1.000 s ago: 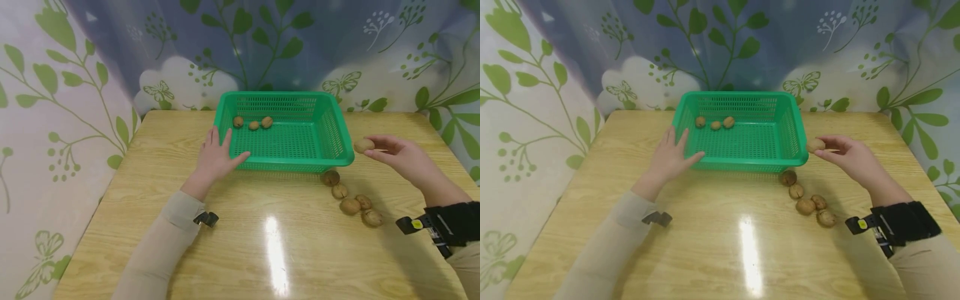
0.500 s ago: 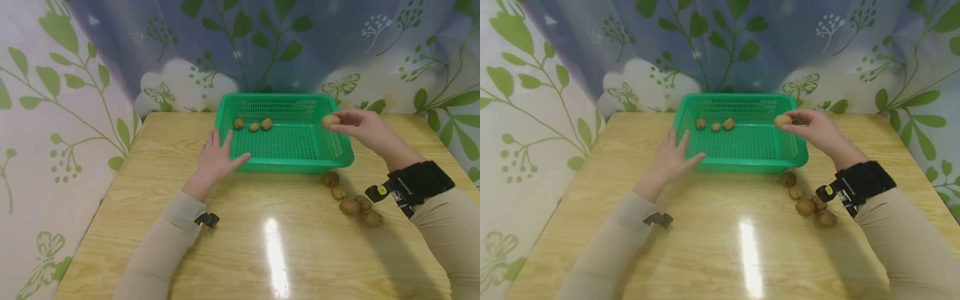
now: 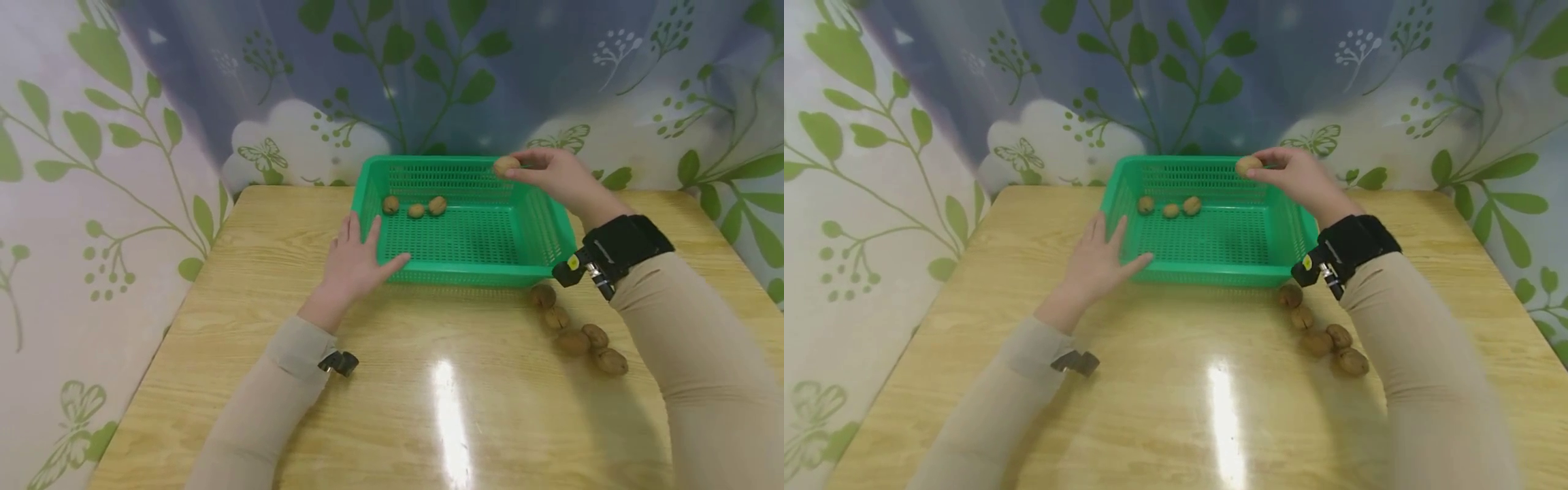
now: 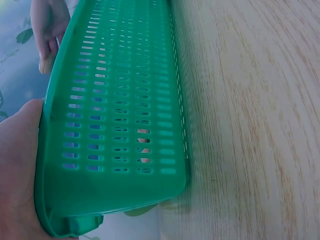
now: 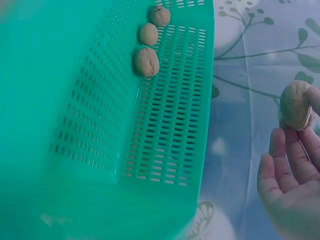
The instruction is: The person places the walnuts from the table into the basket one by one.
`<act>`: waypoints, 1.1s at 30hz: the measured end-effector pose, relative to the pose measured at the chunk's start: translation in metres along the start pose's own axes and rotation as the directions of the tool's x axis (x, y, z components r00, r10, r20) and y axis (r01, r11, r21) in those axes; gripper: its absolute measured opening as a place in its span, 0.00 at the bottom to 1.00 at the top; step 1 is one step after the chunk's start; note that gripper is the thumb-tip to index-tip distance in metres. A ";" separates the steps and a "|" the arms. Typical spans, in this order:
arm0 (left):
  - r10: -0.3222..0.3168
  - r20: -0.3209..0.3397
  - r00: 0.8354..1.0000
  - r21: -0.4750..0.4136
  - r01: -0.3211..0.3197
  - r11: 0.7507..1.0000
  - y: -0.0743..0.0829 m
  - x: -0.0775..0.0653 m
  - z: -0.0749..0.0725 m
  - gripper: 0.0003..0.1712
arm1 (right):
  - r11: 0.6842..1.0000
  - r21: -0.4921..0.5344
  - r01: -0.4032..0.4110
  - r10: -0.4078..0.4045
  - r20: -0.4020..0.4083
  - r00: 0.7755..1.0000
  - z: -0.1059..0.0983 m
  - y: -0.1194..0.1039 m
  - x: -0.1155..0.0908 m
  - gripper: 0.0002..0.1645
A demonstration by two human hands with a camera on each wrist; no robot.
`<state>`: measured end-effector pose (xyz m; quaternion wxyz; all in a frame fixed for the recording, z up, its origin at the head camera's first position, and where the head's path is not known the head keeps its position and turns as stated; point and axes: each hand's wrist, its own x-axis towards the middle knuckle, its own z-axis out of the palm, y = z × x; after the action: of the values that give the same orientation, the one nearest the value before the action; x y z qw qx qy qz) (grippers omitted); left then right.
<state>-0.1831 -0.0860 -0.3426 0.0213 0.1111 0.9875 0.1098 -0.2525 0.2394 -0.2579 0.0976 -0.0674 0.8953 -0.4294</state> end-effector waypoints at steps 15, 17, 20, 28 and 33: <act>0.010 -0.023 1.000 0.003 -0.009 1.000 -0.004 0.001 0.004 0.56 | 0.991 0.126 -0.050 0.050 0.009 0.999 0.024 0.007 0.059 0.41; 0.012 -0.026 1.000 -0.003 -0.012 1.000 -0.004 0.001 0.004 0.56 | 0.991 0.118 -0.058 0.056 0.016 0.998 0.026 0.009 0.064 0.41; 0.014 -0.030 0.999 -0.006 -0.014 1.000 -0.004 0.001 0.005 0.57 | 0.992 0.106 -0.066 0.062 0.040 0.997 0.028 0.013 0.069 0.42; 0.002 -0.026 1.000 0.004 -0.002 1.000 -0.004 0.002 0.006 0.56 | 0.997 0.020 -0.071 0.068 0.131 0.989 0.039 0.026 0.082 0.38; -0.005 -0.019 1.000 0.016 0.006 1.000 -0.004 0.002 0.005 0.57 | 0.995 -0.028 -0.098 0.101 0.169 0.980 0.048 0.035 0.091 0.36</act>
<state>-0.1854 -0.0882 -0.3483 0.0114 0.1074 0.9888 0.1031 -0.3310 0.2059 -0.3250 0.1944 -0.0599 0.8902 -0.4076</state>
